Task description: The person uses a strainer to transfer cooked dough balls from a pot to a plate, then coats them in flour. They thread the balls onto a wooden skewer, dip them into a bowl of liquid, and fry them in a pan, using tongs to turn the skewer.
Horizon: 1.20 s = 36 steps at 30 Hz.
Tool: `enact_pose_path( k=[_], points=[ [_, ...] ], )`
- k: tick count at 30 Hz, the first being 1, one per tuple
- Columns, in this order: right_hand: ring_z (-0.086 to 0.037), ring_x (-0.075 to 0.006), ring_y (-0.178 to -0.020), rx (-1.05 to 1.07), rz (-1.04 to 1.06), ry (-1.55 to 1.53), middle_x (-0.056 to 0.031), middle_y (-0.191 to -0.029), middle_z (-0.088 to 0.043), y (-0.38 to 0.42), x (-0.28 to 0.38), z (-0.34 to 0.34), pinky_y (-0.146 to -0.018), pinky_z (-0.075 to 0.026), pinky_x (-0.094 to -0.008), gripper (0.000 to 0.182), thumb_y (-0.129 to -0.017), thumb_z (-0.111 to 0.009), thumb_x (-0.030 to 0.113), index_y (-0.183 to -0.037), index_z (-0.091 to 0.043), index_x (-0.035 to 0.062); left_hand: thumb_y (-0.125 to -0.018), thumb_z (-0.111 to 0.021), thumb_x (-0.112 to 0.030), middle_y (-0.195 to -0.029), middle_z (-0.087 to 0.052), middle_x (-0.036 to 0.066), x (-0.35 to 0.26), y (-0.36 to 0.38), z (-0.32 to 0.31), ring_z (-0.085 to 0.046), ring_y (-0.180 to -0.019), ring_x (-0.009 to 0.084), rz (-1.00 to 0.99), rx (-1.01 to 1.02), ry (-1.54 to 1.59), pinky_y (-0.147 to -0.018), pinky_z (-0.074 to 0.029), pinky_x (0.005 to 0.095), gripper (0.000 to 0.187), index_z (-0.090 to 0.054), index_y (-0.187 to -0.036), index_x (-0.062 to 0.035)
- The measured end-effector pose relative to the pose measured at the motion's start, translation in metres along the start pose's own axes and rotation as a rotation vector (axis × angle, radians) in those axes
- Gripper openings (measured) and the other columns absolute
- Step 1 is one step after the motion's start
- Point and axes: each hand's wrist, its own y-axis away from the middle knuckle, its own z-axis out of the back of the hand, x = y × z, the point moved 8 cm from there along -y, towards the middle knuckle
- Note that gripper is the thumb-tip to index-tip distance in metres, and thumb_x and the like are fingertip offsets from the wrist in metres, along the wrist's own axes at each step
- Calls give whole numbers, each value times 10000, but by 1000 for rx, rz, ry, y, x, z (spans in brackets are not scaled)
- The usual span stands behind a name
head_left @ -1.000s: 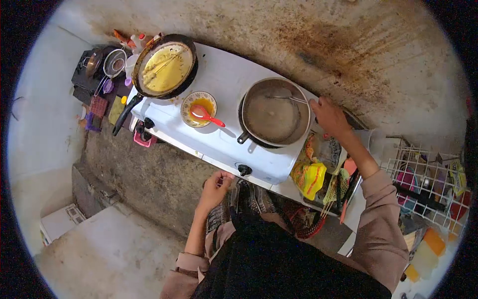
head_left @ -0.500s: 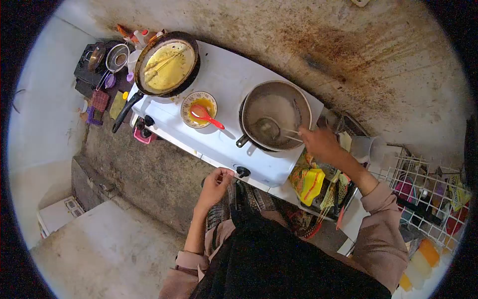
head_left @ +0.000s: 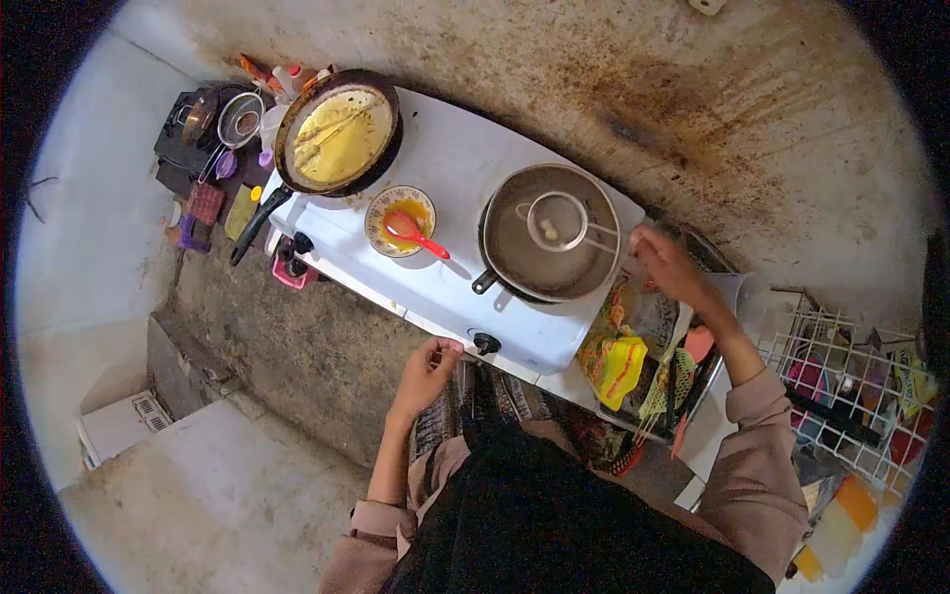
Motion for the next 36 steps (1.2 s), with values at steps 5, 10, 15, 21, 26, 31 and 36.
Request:
enact_pose_path(
  k=[5,10,15,21,26,31,36],
  points=[
    [-550,-346,-630,81,10,618,-167,-658,-534,-22,13,18,-565,-436,-413,161,-914,-386,228,-948,-462,90,-875,-554,-220,-717,-547,-2,6,1,-1,-479,-637,61,-39,8,-43,-579,-402,218,203,-575,-914,-22],
    [-560,-392,-569,180,182,885,-177,-583,-543,-26,19,-8,-518,-441,-486,163,-895,-392,256,-959,-454,119,-882,-541,-216,-728,-547,-1,10,4,-1,-487,-657,64,-33,19,9,-600,-410,223,202,-571,-919,-19],
    [-561,-384,-564,253,147,740,-182,-575,-541,-5,29,-32,-525,-445,-485,180,-886,-421,262,-930,-512,113,-885,-537,-210,-737,-555,2,14,9,5,-496,-676,64,4,-9,-17,-617,-412,221,191,-575,-925,-28],
    [-569,-330,-613,268,29,287,-177,-663,-548,5,25,-43,-595,-441,-417,224,-901,-433,259,-900,-519,52,-876,-543,-206,-705,-542,-4,14,9,4,-471,-640,64,-24,-33,1,-586,-393,223,196,-581,-919,-18],
    [-530,-184,-601,189,-47,-272,-37,-725,-538,6,-16,-49,-563,-443,-343,279,-912,-425,317,-914,-509,51,-864,-562,-202,-679,-525,-20,-3,13,4,-454,-617,57,-1,-28,22,-574,-382,213,188,-586,-904,-20],
    [-462,-75,-633,148,-172,-752,48,-756,-483,17,-24,-37,-544,-391,-254,249,-914,-444,325,-888,-519,89,-830,-617,-199,-678,-519,-35,-19,14,8,-450,-623,41,-144,12,7,-572,-376,195,184,-583,-868,-22],
    [-356,-49,-561,-147,-177,-885,54,-679,-398,41,9,-28,-492,-323,-202,242,-916,-439,317,-847,-505,94,-824,-623,-183,-719,-560,-22,-38,15,9,-476,-658,41,-146,117,-56,-605,-389,196,177,-600,-826,-8]
  ],
)
